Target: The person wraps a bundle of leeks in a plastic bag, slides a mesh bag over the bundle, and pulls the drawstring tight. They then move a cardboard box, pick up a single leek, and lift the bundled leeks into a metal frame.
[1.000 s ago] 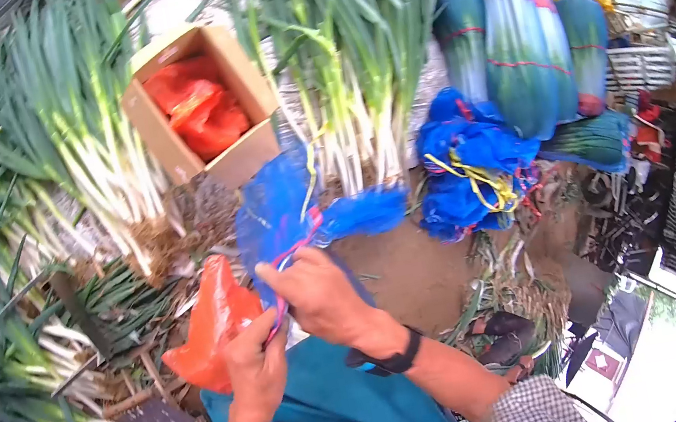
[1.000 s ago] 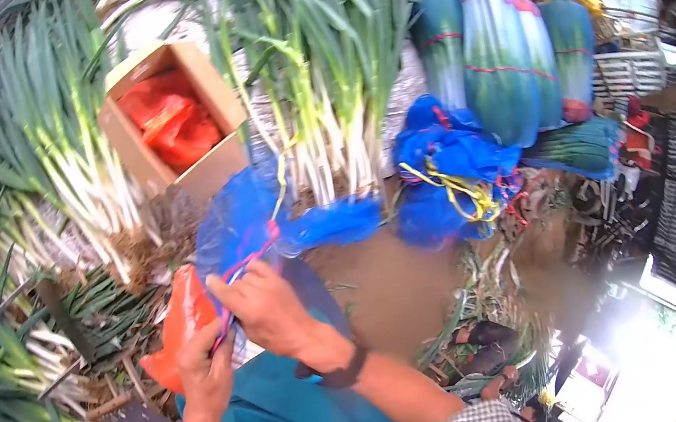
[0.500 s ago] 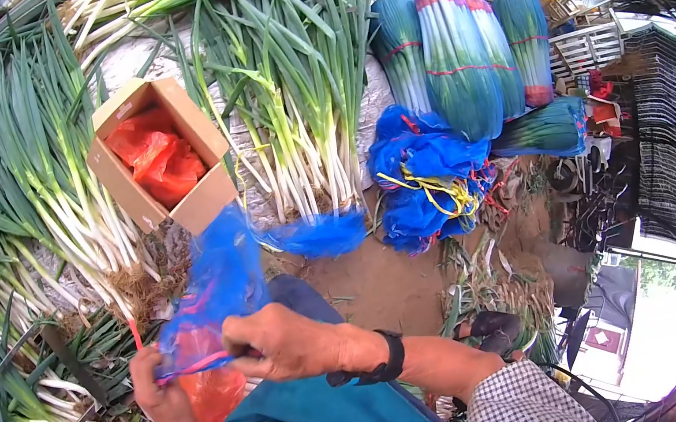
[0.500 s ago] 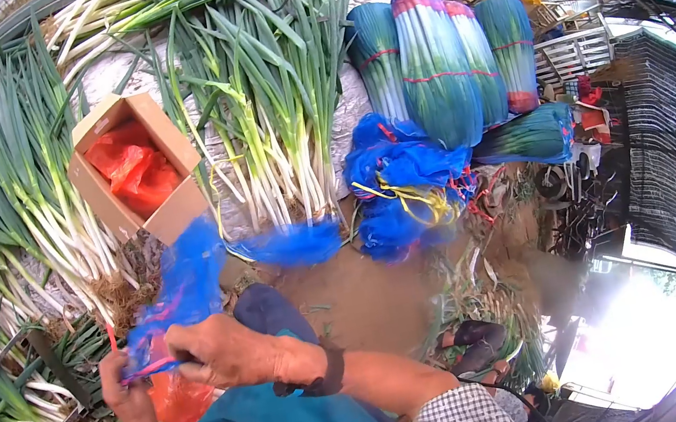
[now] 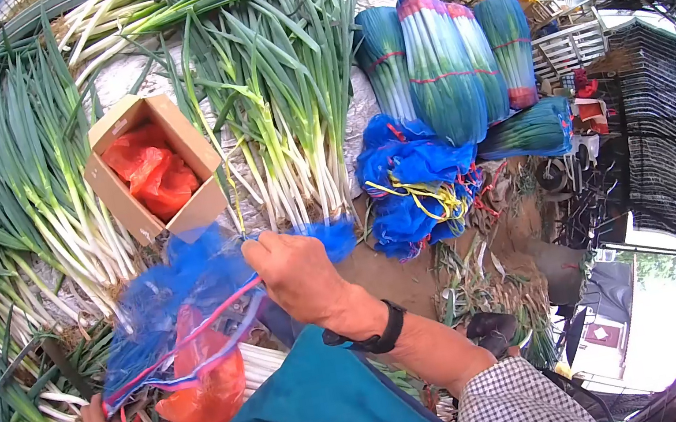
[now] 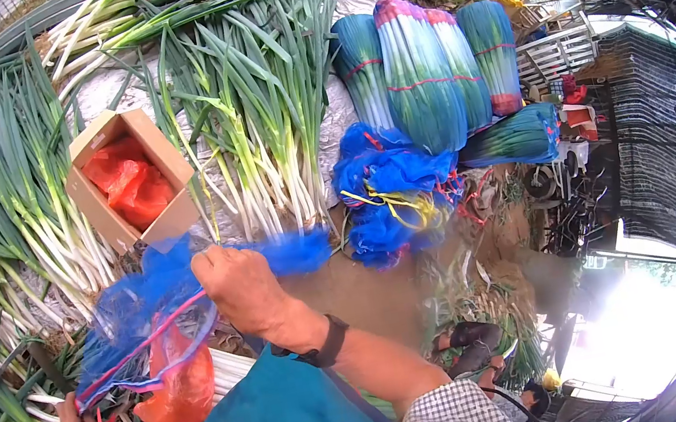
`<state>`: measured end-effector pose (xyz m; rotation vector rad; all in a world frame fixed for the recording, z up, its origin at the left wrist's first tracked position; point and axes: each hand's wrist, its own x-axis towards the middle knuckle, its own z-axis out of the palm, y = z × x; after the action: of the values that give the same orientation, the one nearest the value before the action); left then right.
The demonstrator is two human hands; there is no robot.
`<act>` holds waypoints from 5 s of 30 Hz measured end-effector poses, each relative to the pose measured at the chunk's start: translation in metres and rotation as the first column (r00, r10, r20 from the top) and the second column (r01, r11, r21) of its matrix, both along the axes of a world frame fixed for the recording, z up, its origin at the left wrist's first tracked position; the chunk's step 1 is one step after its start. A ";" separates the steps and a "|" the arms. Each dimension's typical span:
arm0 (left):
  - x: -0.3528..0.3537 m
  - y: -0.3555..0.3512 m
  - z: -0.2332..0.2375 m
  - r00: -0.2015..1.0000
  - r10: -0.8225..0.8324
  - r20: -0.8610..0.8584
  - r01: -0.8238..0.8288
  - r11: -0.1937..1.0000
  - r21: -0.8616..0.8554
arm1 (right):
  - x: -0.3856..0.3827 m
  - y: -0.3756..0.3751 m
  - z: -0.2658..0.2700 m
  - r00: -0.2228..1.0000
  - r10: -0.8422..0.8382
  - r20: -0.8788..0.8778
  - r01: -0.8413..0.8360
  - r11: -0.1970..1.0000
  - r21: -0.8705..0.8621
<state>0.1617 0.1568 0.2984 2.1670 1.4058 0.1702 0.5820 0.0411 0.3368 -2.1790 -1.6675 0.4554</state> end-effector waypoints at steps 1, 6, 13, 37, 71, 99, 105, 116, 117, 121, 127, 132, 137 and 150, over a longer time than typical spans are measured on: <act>-0.009 0.004 0.002 0.999 0.047 0.001 -0.047 0.999 0.014 | -0.003 0.002 -0.003 1.000 0.003 0.007 -0.003 1.000 -0.008; -0.010 0.005 0.050 0.930 0.329 0.166 -0.310 0.942 -0.132 | -0.026 0.008 -0.014 0.998 0.003 -0.070 -0.005 1.000 -0.019; -0.115 0.000 -0.030 0.856 0.037 -0.515 -0.122 0.984 -0.132 | 0.005 0.012 -0.084 0.985 -0.139 -0.099 0.116 0.971 -0.209; -0.133 0.051 0.041 0.341 0.611 0.715 -0.542 0.749 -0.382 | -0.091 0.167 -0.089 0.291 0.004 -0.957 0.095 0.995 0.033; -0.138 -0.251 -0.184 0.764 0.641 0.075 -0.373 0.534 -0.759 | -0.132 -0.087 -0.270 0.732 -0.194 -0.653 -0.370 0.692 -0.620; -0.146 -0.353 -0.198 0.971 0.188 -0.151 -0.236 0.610 -0.756 | -0.096 -0.194 -0.298 0.633 0.503 -0.588 -0.767 0.309 -0.562; -0.145 -0.302 -0.196 0.951 0.302 -0.066 -0.303 0.867 -0.397 | -0.127 -0.108 -0.262 0.544 0.657 -0.522 -0.753 0.109 -0.648; -0.113 -0.312 -0.189 0.830 0.550 0.093 -0.295 0.574 -0.764 | -0.109 -0.117 -0.293 0.505 -0.382 -0.774 -0.376 0.710 -0.596; -0.108 -0.308 -0.184 0.904 0.414 0.109 -0.220 0.668 -0.711 | -0.111 -0.116 -0.294 0.368 -0.514 -0.775 -0.331 0.706 -0.626; -0.117 -0.304 -0.187 0.940 0.342 0.006 -0.225 0.630 -0.744 | -0.119 -0.115 -0.259 0.624 -0.161 -0.765 -0.605 0.520 -0.603; -0.129 -0.313 -0.223 0.901 0.432 0.037 -0.375 0.819 -0.435 | -0.095 -0.147 -0.254 0.596 0.622 -0.509 -0.783 0.308 -0.540; -0.148 -0.327 -0.245 0.716 0.696 -0.051 -0.527 0.491 -0.694 | -0.111 -0.117 -0.329 0.609 0.606 -0.511 -0.749 0.652 -0.119; -0.178 -0.353 -0.281 0.840 0.520 -0.155 -0.381 0.362 -0.851 | -0.134 -0.126 -0.343 0.590 -0.249 -0.768 -0.272 0.835 -0.479; -0.145 -0.326 -0.228 0.649 0.761 0.019 -0.528 0.468 -0.709 | -0.100 -0.156 -0.304 0.706 0.652 -0.275 -0.706 0.679 -0.202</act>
<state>0.0171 -0.1695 0.0709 0.8712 1.6975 0.2664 0.4818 -0.1145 0.0324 -1.5140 -2.4007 1.1332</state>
